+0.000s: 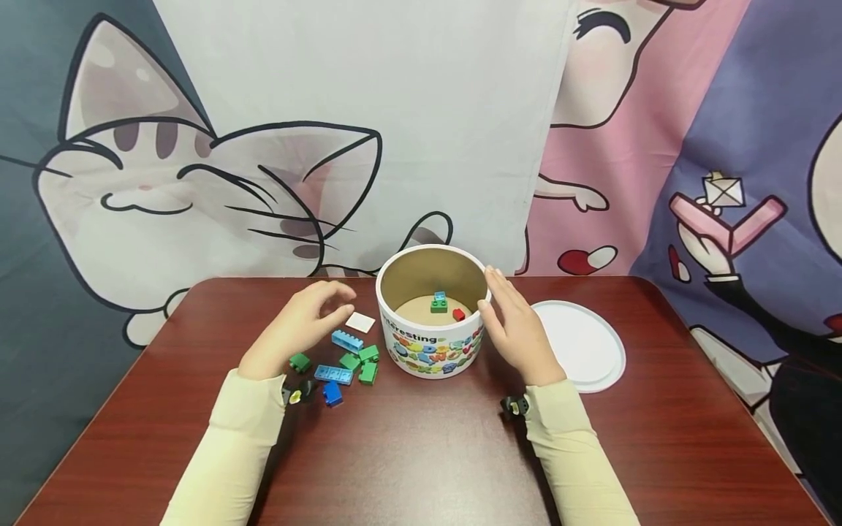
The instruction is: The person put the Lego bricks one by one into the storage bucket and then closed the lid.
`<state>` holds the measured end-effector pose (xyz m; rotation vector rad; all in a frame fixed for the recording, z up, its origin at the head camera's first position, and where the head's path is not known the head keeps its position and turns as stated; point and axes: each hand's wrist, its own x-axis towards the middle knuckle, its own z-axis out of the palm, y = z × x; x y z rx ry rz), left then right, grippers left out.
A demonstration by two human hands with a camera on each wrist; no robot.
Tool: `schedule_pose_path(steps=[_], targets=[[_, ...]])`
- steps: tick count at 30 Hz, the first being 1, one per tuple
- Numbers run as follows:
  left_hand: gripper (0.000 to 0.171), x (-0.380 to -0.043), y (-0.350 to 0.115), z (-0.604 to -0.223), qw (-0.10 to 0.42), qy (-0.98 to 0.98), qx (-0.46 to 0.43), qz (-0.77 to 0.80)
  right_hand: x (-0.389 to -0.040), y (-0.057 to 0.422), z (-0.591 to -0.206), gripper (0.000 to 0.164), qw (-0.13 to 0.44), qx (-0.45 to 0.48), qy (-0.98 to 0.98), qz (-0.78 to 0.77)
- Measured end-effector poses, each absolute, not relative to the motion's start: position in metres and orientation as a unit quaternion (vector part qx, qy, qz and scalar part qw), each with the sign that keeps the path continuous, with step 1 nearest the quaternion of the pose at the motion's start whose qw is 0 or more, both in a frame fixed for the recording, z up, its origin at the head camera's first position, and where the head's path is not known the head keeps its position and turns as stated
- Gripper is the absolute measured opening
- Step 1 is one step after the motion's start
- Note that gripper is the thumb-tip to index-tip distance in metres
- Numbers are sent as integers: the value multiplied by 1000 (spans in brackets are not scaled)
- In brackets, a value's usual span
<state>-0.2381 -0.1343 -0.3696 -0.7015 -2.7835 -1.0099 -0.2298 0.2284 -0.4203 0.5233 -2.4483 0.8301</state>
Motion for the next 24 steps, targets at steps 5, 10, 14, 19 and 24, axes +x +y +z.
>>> schedule_pose_path(steps=[5, 10, 14, 19, 24], targets=[[22, -238, -151, -382, 1, -930, -209, -304, -230, 229, -421, 54, 250, 189, -900, 305], [21, -241, -165, -393, -43, -945, -177, -270, -230, 229, -422, 54, 251, 193, -898, 304], [17, -244, -173, -401, -57, -958, -150, -237, -229, 229, -422, 54, 253, 195, -898, 304], [19, -243, -184, -409, -73, -964, -116, -226, -231, 228, -423, 54, 249, 197, -898, 306], [25, -241, -191, -410, -113, -965, -84, -220, -231, 229, -423, 54, 250, 195, -898, 305]])
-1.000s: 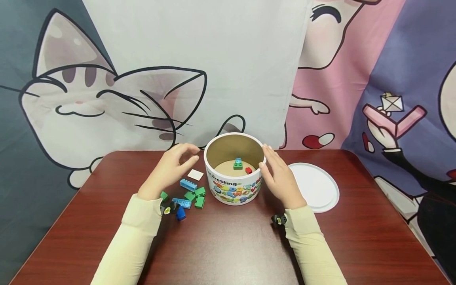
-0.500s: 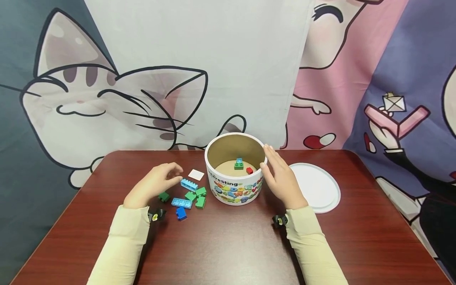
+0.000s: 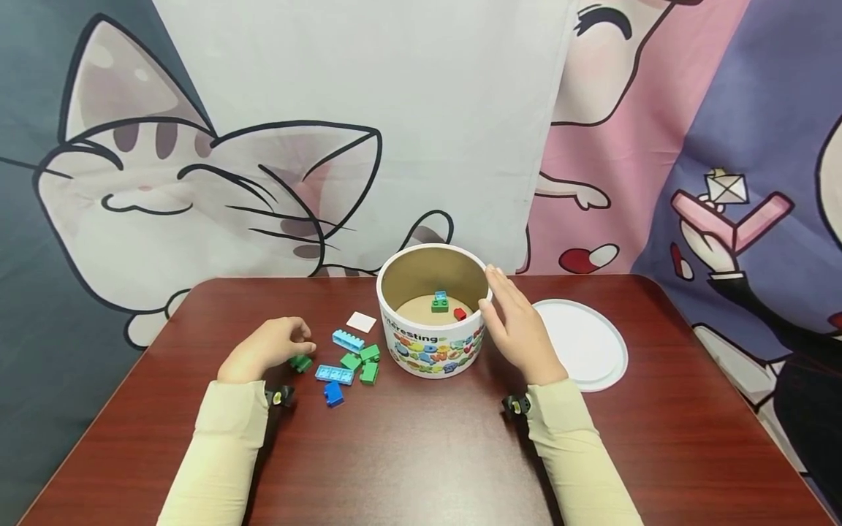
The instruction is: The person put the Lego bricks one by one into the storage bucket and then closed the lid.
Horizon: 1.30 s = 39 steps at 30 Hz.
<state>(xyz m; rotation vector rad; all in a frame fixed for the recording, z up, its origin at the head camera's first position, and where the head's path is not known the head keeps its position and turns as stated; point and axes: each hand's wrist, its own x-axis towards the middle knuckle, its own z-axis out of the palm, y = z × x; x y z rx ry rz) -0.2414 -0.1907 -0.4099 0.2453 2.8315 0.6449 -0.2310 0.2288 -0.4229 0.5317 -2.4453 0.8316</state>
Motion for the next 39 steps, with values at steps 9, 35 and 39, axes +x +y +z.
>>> schedule_pose_path(steps=[9, 35, 39], targets=[[32, -237, -195, -406, 171, 961, 59, 207, -230, 229, -420, 53, 247, 189, -900, 306], [22, -237, -193, -411, 157, 961, 67, 219, -230, 228, -418, 55, 236, 186, -904, 304], [20, -238, -192, -412, 142, 962, 72, 223, -229, 229, -419, 55, 238, 186, -903, 304]])
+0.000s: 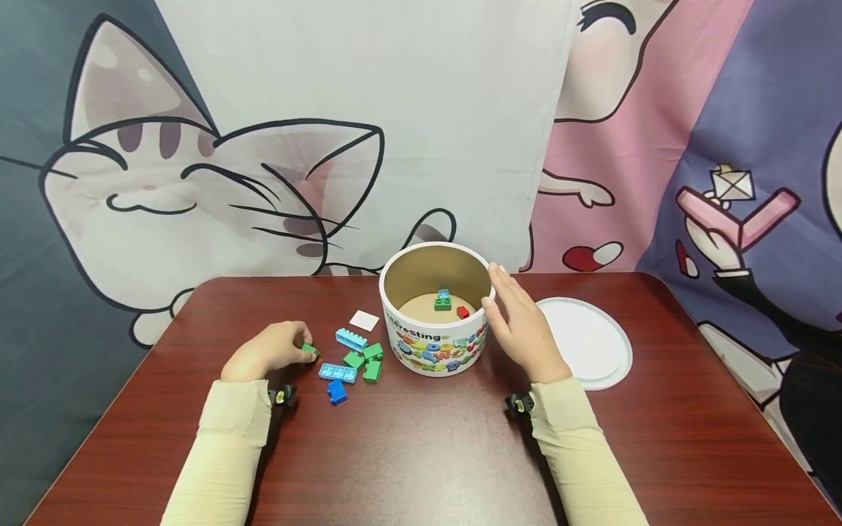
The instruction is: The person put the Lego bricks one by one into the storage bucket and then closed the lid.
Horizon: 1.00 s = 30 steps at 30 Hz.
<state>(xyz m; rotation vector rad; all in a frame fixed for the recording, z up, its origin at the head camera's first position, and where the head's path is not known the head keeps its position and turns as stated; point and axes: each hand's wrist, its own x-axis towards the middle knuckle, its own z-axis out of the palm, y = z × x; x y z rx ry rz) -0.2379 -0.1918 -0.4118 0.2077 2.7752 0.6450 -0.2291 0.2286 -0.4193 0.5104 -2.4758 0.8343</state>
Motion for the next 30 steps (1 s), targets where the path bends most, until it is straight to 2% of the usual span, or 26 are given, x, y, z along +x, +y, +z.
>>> schedule_pose_path(steps=[10, 30], targets=[[22, -244, -188, -413, 89, 967, 88, 221, -228, 229, -420, 56, 238, 186, -904, 304], [29, -240, -167, -407, -2, 940, 193, 282, -228, 227, -418, 55, 239, 185, -904, 303]])
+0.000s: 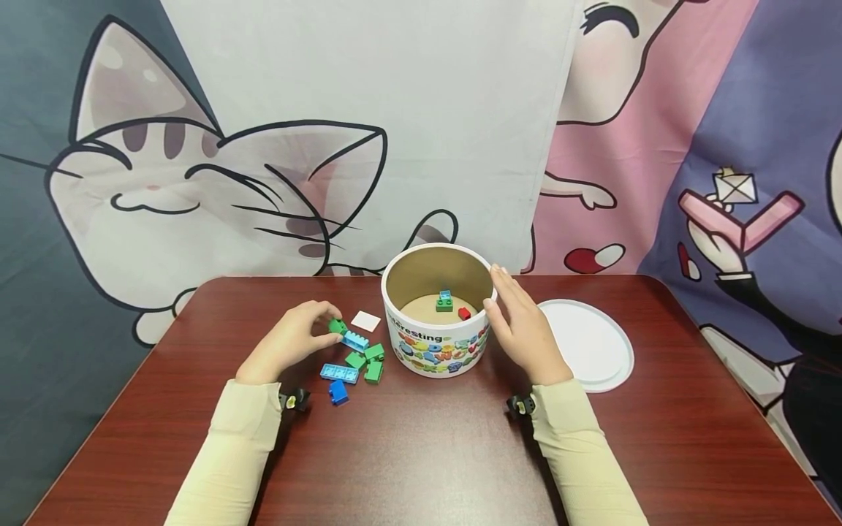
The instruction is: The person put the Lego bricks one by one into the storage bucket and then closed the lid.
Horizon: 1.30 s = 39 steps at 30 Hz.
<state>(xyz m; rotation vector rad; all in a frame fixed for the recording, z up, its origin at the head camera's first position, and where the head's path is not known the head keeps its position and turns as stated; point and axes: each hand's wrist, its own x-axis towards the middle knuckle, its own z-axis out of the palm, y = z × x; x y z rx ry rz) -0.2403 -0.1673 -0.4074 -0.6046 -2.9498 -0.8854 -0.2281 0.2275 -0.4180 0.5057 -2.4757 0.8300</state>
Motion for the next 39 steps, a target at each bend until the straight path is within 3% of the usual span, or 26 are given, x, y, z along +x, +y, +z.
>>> schedule_pose_path(steps=[28, 39], targets=[[35, -216, -117, -383, 168, -886, -234, -363, -230, 229, -420, 55, 248, 183, -900, 307], [33, -214, -95, -382, 270, -844, -265, -380, -229, 226, -421, 54, 257, 196, -899, 294]])
